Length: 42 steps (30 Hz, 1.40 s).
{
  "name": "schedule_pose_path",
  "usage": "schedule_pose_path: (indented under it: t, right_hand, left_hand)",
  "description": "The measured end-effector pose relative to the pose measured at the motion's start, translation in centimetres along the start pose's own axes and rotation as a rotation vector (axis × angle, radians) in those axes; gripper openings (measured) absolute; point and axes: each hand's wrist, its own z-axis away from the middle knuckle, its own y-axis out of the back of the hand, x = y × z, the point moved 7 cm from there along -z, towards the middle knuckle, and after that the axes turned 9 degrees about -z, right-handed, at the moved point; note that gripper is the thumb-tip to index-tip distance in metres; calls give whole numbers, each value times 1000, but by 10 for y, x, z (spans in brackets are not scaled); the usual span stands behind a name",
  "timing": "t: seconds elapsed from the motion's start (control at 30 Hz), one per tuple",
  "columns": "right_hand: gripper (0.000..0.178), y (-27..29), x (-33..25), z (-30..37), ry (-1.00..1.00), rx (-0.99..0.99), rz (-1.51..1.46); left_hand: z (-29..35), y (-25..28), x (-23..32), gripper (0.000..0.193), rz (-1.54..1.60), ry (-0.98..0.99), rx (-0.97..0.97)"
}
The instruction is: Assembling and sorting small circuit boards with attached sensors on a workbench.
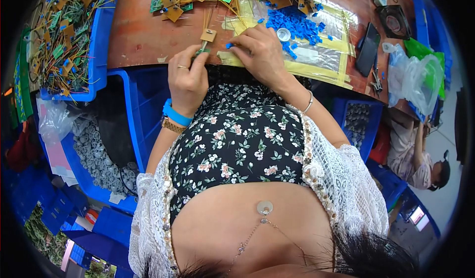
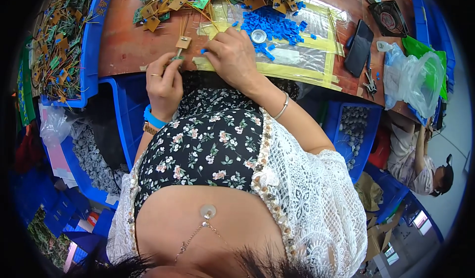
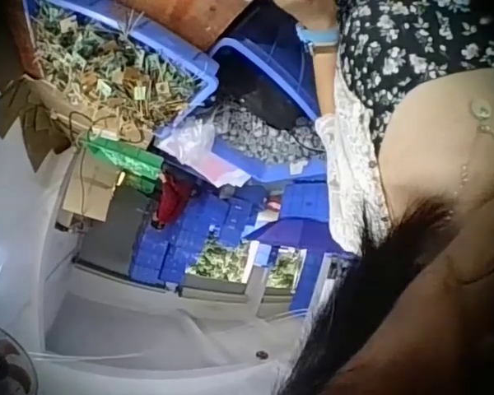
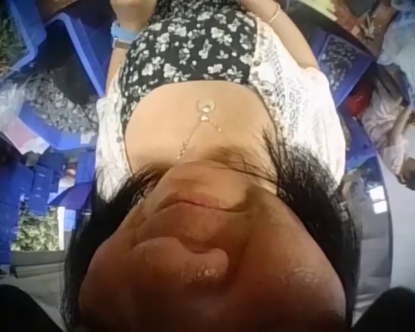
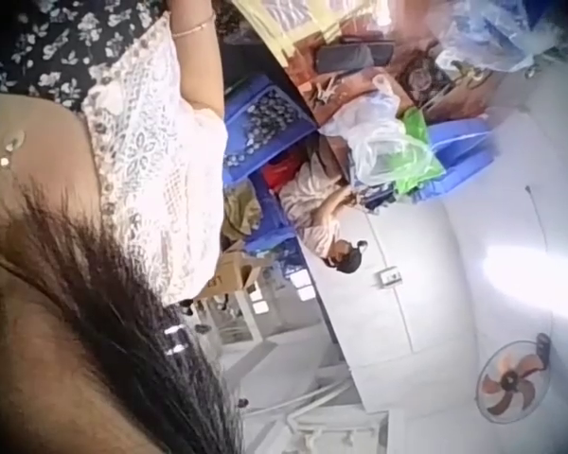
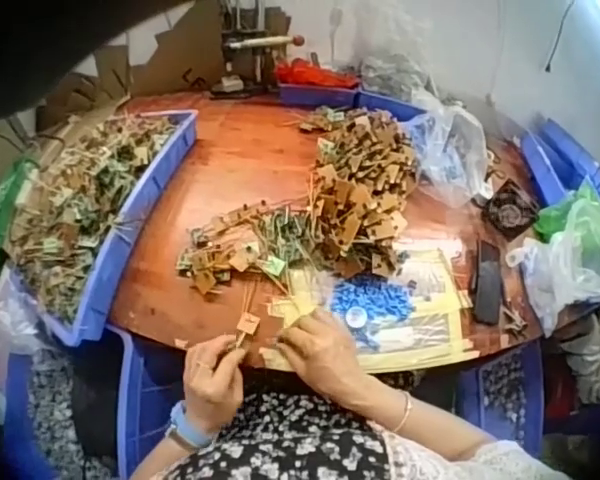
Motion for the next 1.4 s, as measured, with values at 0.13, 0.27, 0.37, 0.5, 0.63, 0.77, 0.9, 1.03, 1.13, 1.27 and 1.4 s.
schedule_pose_path:
  t: [0.13, 0.27, 0.37, 0.5, 0.63, 0.77, 0.9, 1.03, 1.13, 1.27, 1.4]
  right_hand:
    - [12, -6, -4, -4, 63, -22, 67]
    - [12, -7, -8, -5, -4, -40, 68]
    - [10, -13, 0, -10, -143, 1, -123]
    - [10, -23, 10, -22, -189, 53, -271]
    - [13, -32, 15, -30, -238, -24, -257]
    - [16, -28, 14, -34, -317, -100, -277]
    - [16, -27, 10, -34, -276, -142, -223]
    - [11, -29, 1, -32, -235, -170, -86]
    - [9, -29, 2, -31, -242, -186, -49]
    - [8, -25, 9, -29, -289, -148, -140]
    - [9, -19, 6, -32, -268, -120, -126]
  left_hand:
    - [-2, -1, 8, 26, -48, -74, -56]
    - [-8, -4, 15, 28, -92, -128, -202]
    - [-14, -6, 18, 31, -93, -144, -249]
    - [-20, -6, 21, 38, -136, -196, -292]
    - [-24, -4, 20, 31, -209, -225, -302]
    - [-25, -2, 22, 27, -177, -217, -253]
    - [-15, -8, 27, 33, -225, -244, -294]
    - [-9, -7, 32, 35, -293, -217, -287]
    - [-8, -7, 33, 36, -320, -196, -307]
    - [-11, -3, 34, 36, -274, -184, -276]
    - [-17, 0, 31, 34, -326, -192, -268]
